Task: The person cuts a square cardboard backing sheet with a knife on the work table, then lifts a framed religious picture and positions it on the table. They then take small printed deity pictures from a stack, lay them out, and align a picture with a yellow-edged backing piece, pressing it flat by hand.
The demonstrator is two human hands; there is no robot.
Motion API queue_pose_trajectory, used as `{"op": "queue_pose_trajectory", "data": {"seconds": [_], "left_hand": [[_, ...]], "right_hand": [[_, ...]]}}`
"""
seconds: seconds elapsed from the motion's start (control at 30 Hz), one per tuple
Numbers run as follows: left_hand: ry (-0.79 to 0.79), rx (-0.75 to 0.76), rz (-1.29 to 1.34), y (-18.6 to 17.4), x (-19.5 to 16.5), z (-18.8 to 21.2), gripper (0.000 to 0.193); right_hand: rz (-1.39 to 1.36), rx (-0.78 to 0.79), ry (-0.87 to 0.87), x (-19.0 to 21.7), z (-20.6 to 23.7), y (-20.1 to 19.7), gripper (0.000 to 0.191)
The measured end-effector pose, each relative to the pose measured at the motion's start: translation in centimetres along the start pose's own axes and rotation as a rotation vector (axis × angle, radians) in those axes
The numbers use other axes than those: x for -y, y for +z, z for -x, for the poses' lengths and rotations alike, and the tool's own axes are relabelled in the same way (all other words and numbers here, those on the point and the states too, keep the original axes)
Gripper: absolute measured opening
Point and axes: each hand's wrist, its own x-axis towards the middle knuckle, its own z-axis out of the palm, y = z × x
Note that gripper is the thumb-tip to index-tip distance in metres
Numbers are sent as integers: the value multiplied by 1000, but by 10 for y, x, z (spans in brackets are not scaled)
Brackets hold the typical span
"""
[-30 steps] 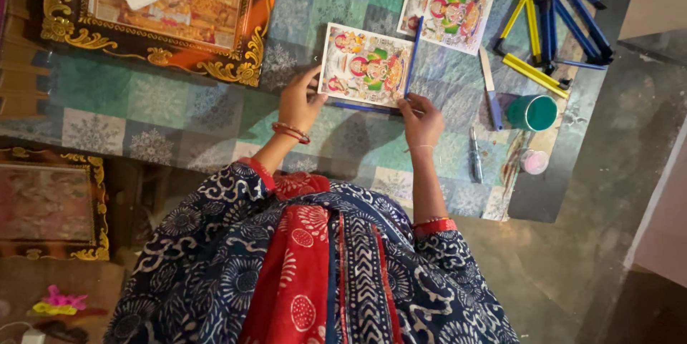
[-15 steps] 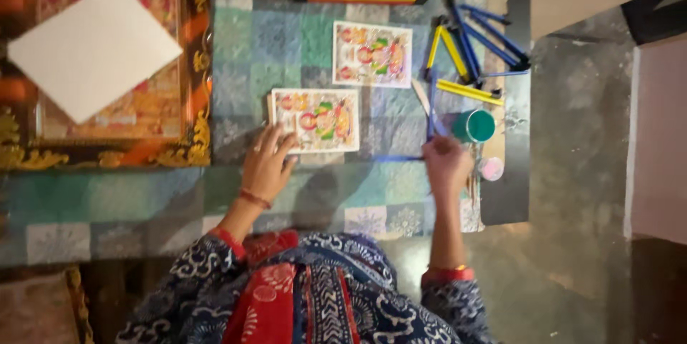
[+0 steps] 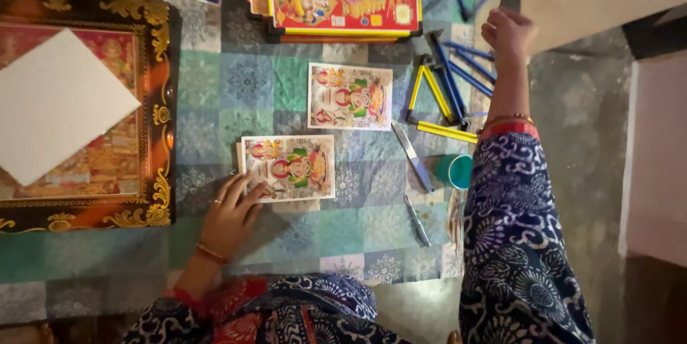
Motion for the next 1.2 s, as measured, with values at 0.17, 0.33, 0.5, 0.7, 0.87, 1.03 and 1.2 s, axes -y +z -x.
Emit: {"op": "queue_pose_trajectory", "data": {"seconds": [0.17,0.33,0.5,0.7,0.87,1.03,1.2], "left_hand": [[-2,22,-20,-1,-1,1,46],[24,10,-16,-4,-2,-1,46],[34,8,14,-5,1,-2,46],[30,12,-13,0,0,0,47],[47,-13,-29,3,1,1,45],[50,-45,-11,11,0,4,50],[-68,-47,63,21,-5,11,58]], "right_hand": [[756,116,-315,-47,51,-30,10],[1073,209,-598,-99,118,-37,29],[1008,214,-322,-118,118,-34,28],[861,-6,-668,-90,150,-44,11],[320,301,-214,-98,249,-13,32],[735,329,-119,-145,336,32,36],[729,323,-322,-156,346,44,29]]}}
